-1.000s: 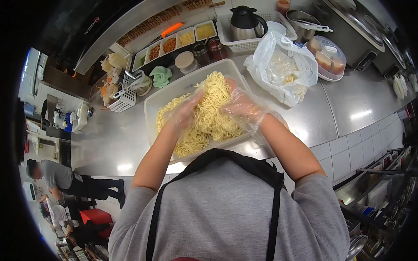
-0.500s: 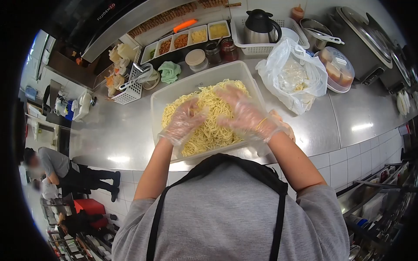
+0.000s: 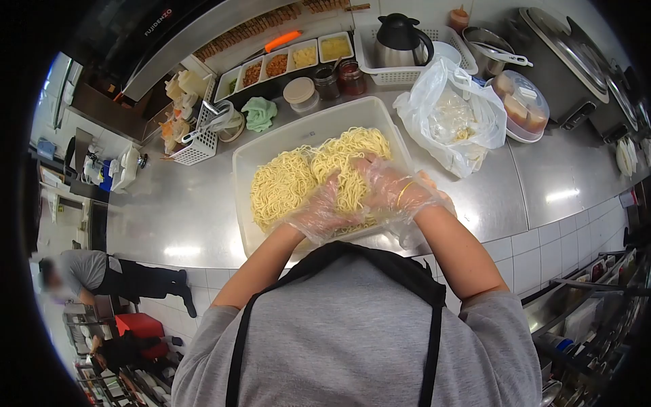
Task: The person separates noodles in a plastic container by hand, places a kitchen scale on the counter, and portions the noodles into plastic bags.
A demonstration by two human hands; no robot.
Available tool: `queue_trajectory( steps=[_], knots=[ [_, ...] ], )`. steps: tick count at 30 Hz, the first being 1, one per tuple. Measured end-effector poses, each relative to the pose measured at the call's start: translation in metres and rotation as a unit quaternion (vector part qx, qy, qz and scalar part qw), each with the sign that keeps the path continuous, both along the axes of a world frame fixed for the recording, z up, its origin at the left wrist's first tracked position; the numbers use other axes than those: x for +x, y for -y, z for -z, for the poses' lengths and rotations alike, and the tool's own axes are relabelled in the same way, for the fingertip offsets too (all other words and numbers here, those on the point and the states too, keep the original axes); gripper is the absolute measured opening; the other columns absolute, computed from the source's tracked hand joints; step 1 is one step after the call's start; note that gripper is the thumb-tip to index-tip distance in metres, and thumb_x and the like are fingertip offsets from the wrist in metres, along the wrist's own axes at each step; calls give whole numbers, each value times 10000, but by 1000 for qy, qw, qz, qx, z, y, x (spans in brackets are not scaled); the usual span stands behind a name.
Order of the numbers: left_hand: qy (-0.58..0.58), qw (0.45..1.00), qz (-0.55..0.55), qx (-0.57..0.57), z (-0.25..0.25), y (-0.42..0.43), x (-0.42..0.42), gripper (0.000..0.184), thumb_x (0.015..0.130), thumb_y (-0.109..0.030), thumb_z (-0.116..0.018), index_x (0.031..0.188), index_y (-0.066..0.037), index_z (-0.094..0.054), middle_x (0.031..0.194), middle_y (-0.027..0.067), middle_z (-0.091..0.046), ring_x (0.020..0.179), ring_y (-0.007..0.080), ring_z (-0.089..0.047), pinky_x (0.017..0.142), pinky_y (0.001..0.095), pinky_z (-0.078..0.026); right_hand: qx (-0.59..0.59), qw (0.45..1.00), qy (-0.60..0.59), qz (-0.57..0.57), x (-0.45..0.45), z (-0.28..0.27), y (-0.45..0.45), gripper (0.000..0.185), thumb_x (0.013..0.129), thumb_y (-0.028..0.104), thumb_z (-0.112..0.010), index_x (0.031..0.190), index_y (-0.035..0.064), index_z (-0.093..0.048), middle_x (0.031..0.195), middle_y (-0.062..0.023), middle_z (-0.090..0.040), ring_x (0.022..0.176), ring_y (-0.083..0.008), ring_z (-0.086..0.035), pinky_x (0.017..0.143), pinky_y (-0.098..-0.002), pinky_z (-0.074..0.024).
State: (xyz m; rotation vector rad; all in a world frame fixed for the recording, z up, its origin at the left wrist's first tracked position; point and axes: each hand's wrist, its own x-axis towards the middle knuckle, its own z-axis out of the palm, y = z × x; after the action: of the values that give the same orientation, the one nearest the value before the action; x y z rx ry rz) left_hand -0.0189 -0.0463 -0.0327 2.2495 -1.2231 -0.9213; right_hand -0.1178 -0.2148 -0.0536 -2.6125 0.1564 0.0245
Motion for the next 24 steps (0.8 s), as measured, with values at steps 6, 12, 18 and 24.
queue_trajectory(
  steps=[6,12,18,24],
  knots=[
    [-129,980,-76,-133,1,-4,6,939,689,-346,-775,1378,16,-249,1305,204,-444,1216,265,-433,1021,329,-331,83,994,60,26,-4,-4,-1,562,717,84,-613,1250,86,-436,1300,-190,-417,1167,-359,-452,981,-398,-386],
    [-84,985,-82,-129,9,-5,9,904,685,-321,-778,1364,15,-286,1319,214,-430,1233,285,-421,1025,336,-329,76,992,43,87,-3,-16,-9,490,742,29,-581,1218,86,-480,1273,-182,-452,1147,-347,-469,980,-375,-382],
    [-53,990,-81,-104,9,-4,10,878,687,-316,-774,1358,3,-305,1321,220,-427,1242,294,-411,1033,339,-319,82,993,49,71,-3,-15,-5,488,735,56,-605,1208,86,-491,1265,-202,-455,1146,-354,-467,974,-389,-382],
    [-34,985,-84,-149,20,-6,12,739,712,-230,-755,1313,-38,-370,1262,182,-487,1180,265,-463,993,337,-357,73,995,27,60,-1,-17,-3,564,699,87,-651,1229,92,-456,1273,-203,-437,1158,-364,-453,977,-401,-380]
  ],
)
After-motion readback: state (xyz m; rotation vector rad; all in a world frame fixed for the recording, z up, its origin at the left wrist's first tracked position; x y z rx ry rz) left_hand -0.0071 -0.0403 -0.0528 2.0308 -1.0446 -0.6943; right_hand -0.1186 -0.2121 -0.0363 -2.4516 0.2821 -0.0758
